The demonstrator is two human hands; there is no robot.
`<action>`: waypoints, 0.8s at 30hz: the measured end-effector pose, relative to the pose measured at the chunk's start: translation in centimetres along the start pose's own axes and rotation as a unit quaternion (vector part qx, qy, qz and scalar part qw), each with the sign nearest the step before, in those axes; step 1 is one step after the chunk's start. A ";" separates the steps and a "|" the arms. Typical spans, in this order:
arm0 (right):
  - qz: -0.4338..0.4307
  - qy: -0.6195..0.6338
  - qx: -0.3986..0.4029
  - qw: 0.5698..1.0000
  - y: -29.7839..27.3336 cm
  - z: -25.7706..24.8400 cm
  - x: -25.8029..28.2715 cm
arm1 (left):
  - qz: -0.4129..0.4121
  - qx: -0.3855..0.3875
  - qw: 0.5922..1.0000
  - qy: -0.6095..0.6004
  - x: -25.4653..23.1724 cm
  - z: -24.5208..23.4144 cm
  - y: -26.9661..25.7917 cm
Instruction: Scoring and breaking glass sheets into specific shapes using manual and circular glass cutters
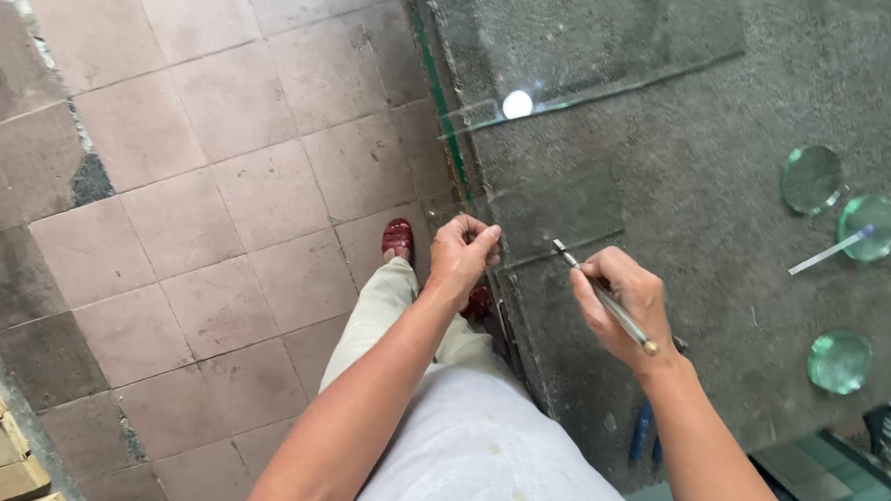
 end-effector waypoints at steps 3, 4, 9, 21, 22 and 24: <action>-0.011 0.018 -0.028 0.999 2.3 0.4 1.2 | 0.002 -0.004 0.999 0.045 0.7 -1.5 -0.1; -0.019 0.032 -0.025 0.999 3.2 0.8 1.3 | 0.002 -0.001 1.000 0.025 0.7 -1.7 -0.4; -0.056 0.051 -0.016 0.997 6.1 2.7 1.7 | -0.013 0.003 1.000 -0.020 1.1 -2.2 -0.7; -0.038 0.031 0.002 0.999 7.0 3.5 1.5 | -0.039 0.029 0.996 -0.075 1.1 -1.6 -0.4; -0.051 0.025 0.006 0.998 7.1 3.6 1.7 | -0.035 0.030 0.996 -0.070 1.3 -1.6 -0.2; -0.064 0.020 0.011 0.998 7.3 3.8 1.9 | -0.031 0.029 0.997 -0.066 1.5 -1.6 0.0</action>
Point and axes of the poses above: each hand's wrist, its own y-axis towards the middle knuckle, its own z-axis out of the palm, x = y × z, the point moved 5 cm from there along y, towards the middle knuckle, and after that the axes turned 6 degrees about z, right-handed, at the moved point
